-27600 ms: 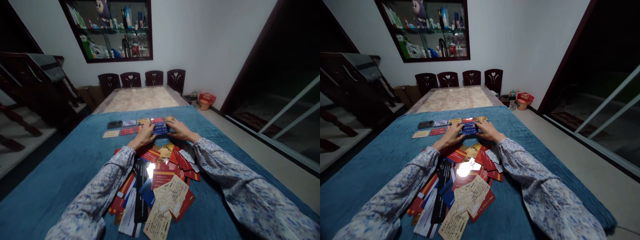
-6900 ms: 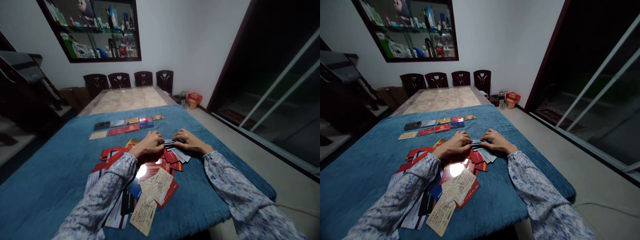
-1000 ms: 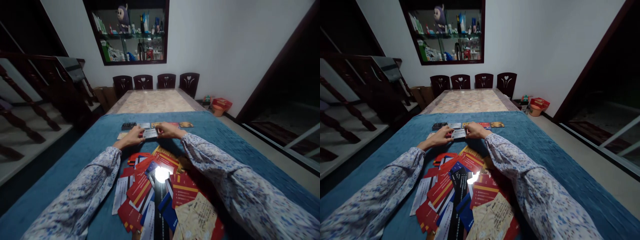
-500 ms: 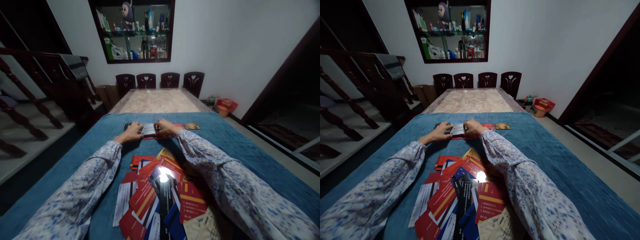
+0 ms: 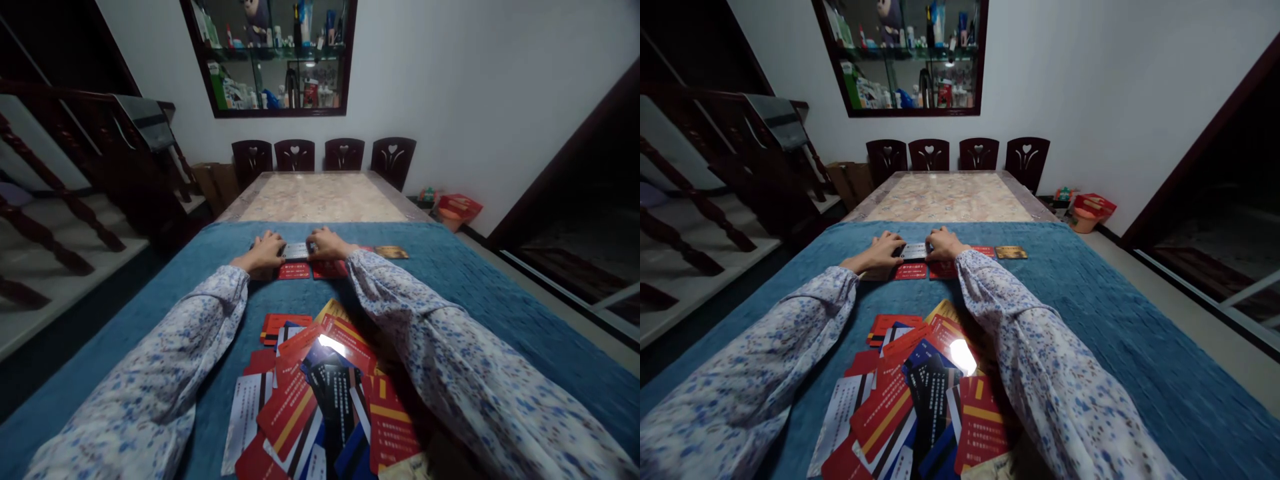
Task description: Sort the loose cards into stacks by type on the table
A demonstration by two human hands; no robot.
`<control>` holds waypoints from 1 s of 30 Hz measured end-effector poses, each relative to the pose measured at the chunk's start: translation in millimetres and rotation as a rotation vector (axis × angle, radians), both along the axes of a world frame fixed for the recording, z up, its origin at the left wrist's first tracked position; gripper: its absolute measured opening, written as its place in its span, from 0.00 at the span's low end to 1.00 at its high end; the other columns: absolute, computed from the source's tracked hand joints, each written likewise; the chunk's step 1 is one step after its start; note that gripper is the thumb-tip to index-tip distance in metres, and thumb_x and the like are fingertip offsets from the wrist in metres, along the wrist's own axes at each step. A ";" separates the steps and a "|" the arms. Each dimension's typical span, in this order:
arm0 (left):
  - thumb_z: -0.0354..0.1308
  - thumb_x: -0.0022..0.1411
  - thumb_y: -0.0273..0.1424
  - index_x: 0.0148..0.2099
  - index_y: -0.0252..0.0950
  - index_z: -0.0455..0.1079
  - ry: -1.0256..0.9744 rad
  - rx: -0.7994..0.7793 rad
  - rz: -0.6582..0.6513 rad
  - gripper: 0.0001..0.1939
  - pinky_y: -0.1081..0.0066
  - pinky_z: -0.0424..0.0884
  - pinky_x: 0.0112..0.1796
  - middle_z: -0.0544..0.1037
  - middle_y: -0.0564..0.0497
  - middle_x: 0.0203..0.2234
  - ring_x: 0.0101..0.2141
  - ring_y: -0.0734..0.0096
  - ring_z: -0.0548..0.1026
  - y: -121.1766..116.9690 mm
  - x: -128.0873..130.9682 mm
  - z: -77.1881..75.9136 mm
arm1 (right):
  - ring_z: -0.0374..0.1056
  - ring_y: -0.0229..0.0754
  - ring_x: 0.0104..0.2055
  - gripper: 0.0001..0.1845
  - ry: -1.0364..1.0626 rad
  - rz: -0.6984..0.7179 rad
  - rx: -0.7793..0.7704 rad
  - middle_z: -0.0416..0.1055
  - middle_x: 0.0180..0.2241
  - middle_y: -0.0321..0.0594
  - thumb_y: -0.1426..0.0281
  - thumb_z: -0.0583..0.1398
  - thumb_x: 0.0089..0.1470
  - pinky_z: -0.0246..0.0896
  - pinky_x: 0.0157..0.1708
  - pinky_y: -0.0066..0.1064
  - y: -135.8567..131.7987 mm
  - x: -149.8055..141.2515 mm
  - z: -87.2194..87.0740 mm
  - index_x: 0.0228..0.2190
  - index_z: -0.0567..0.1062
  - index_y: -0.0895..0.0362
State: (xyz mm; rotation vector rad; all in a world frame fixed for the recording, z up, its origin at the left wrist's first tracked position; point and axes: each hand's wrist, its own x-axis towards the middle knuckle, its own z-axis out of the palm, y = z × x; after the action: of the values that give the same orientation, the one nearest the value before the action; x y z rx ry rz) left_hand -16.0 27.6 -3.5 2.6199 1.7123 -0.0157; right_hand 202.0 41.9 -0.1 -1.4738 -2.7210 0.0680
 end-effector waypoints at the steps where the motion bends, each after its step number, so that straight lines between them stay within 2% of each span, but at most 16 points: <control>1: 0.58 0.59 0.33 0.54 0.36 0.75 0.003 -0.004 0.003 0.21 0.43 0.63 0.54 0.70 0.37 0.57 0.59 0.39 0.61 1.0 0.5 -0.3 | 0.60 0.61 0.59 0.24 0.000 -0.003 -0.004 0.71 0.58 0.52 0.57 0.68 0.56 0.62 0.47 0.39 1.3 -0.2 -1.1 0.51 0.81 0.55; 10: 0.57 0.61 0.31 0.54 0.37 0.75 0.020 -0.018 0.017 0.19 0.42 0.62 0.56 0.71 0.38 0.58 0.60 0.43 0.61 6.2 -0.2 -1.9 | 0.62 0.63 0.60 0.23 0.011 -0.033 -0.033 0.73 0.57 0.53 0.56 0.68 0.56 0.63 0.50 0.42 5.8 -2.9 -3.4 0.51 0.81 0.53; 16: 0.56 0.62 0.31 0.54 0.36 0.74 0.037 -0.044 0.028 0.19 0.41 0.61 0.58 0.72 0.37 0.59 0.61 0.44 0.62 8.6 1.0 -2.6 | 0.65 0.61 0.59 0.21 -0.003 -0.046 -0.033 0.76 0.55 0.51 0.58 0.68 0.56 0.65 0.49 0.38 6.8 -4.4 -2.1 0.49 0.82 0.53; 21: 0.56 0.62 0.31 0.56 0.37 0.73 0.045 -0.066 0.019 0.20 0.43 0.62 0.59 0.73 0.39 0.60 0.62 0.44 0.61 11.7 -0.8 -3.5 | 0.66 0.58 0.60 0.19 -0.035 -0.043 -0.053 0.78 0.54 0.47 0.59 0.67 0.56 0.65 0.47 0.35 10.2 -6.0 -3.8 0.47 0.83 0.53; 30: 0.56 0.61 0.31 0.57 0.37 0.73 0.026 -0.094 -0.007 0.22 0.41 0.62 0.60 0.73 0.39 0.60 0.63 0.43 0.61 16.7 -2.2 -3.1 | 0.72 0.50 0.52 0.17 -0.031 -0.019 -0.103 0.80 0.50 0.44 0.60 0.66 0.58 0.63 0.44 0.29 15.3 -4.6 -5.0 0.46 0.83 0.54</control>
State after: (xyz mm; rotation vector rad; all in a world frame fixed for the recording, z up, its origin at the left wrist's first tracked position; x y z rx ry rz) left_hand -18.2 44.3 -6.6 2.5698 1.6669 -0.1272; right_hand 197.4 57.1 -5.1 -1.5387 -2.7662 0.1891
